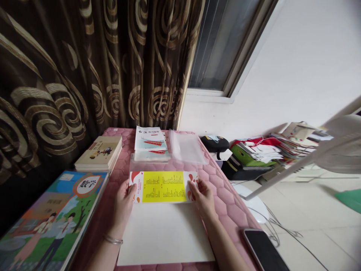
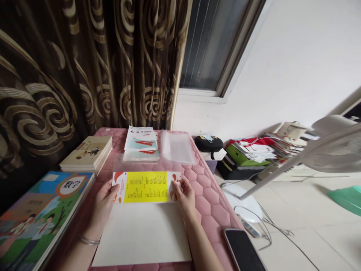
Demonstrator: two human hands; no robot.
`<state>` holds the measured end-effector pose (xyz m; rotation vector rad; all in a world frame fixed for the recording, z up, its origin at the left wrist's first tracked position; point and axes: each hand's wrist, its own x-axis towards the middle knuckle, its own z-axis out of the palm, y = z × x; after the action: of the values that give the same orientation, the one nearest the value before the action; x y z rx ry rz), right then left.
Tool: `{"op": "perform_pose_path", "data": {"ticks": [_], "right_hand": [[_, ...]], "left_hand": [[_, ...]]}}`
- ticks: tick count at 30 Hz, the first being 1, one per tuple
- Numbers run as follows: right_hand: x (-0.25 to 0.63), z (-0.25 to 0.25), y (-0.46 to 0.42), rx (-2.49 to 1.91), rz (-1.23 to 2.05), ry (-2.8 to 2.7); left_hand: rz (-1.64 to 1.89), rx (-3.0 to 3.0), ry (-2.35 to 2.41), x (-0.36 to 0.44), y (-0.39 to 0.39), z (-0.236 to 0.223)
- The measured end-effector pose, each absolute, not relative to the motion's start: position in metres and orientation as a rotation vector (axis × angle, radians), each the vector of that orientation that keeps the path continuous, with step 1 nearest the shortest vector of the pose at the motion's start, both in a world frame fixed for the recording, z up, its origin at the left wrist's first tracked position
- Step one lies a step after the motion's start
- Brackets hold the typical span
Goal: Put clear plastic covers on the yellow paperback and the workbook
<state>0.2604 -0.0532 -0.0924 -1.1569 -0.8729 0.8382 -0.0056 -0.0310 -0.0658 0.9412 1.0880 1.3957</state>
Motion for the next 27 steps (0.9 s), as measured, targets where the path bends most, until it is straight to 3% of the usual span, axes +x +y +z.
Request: {"op": "perform_pose_path", "data": {"ticks": [27], "right_hand": [[0.257, -0.088, -0.056, -1.083, 0.906, -0.829]], "left_hand": [[1.351, 0.935, 1.083, -0.009, -0.034, -0.062]]}}
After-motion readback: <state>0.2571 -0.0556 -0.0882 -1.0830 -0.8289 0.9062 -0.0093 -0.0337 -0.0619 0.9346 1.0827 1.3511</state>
